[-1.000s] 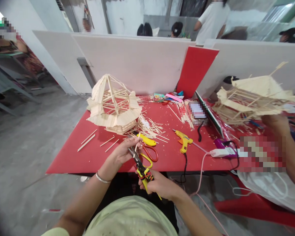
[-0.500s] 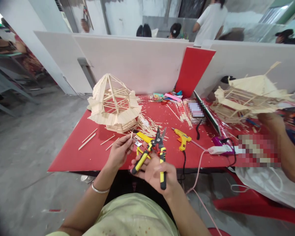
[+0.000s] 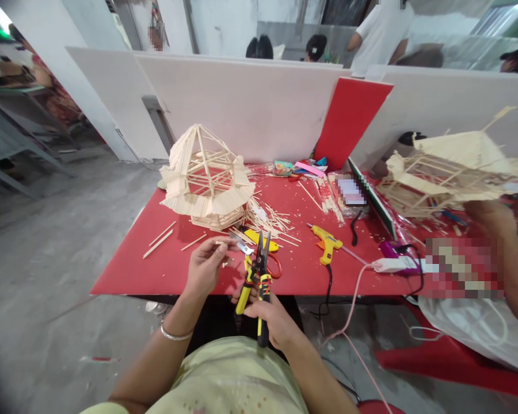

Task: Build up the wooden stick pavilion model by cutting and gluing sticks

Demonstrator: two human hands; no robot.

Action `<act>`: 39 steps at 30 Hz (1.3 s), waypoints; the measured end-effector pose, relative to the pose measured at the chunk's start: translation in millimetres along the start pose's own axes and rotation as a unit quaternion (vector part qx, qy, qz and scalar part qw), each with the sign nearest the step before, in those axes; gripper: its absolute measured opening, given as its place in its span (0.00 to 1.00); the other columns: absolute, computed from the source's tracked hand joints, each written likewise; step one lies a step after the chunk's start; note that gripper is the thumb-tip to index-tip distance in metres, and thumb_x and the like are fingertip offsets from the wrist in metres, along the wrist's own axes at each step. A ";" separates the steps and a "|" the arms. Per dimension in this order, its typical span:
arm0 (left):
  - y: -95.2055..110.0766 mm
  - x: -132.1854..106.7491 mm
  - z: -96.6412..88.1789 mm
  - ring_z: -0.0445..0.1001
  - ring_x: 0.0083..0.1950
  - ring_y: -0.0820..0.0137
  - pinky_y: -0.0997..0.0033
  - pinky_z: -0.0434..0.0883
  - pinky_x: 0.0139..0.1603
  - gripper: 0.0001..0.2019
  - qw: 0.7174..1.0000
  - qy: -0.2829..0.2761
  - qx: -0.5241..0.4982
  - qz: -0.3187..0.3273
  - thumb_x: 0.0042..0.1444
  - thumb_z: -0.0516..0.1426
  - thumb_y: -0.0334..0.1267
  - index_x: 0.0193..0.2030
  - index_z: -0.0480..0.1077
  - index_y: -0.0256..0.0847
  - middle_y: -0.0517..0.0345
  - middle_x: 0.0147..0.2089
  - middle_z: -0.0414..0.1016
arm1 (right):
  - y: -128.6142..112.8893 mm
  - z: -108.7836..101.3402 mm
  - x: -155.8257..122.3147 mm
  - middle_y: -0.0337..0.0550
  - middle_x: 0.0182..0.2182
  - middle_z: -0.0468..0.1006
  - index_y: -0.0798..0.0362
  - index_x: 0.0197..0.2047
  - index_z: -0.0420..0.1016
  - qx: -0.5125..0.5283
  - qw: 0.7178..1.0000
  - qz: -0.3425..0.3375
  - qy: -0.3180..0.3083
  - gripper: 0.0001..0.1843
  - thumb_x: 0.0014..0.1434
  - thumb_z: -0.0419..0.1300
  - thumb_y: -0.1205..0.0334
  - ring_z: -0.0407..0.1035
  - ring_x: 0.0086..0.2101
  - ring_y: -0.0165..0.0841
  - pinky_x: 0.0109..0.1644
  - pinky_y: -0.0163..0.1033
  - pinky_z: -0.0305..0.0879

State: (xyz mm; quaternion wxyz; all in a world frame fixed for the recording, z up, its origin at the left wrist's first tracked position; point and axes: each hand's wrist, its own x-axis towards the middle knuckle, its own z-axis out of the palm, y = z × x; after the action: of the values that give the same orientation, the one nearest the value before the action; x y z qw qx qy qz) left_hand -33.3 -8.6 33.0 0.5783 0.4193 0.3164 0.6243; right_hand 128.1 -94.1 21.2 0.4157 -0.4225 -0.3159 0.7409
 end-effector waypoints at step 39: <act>-18.8 -19.9 20.7 0.67 0.30 0.80 0.80 0.64 0.26 0.12 0.995 0.093 -0.015 -0.010 0.53 0.67 0.41 0.45 0.81 0.45 0.56 0.45 0.75 | 3.3 14.6 32.6 0.57 0.68 0.55 0.50 0.74 0.38 -0.519 0.796 -0.261 0.173 0.46 0.57 0.57 0.64 0.48 0.68 0.49 0.68 0.61 0.52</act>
State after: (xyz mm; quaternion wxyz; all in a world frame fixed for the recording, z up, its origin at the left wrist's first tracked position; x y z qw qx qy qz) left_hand -6.8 -27.6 22.6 0.5583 0.3478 0.3637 0.6596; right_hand 104.3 -68.5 13.1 0.3598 -0.5976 -0.6738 0.2438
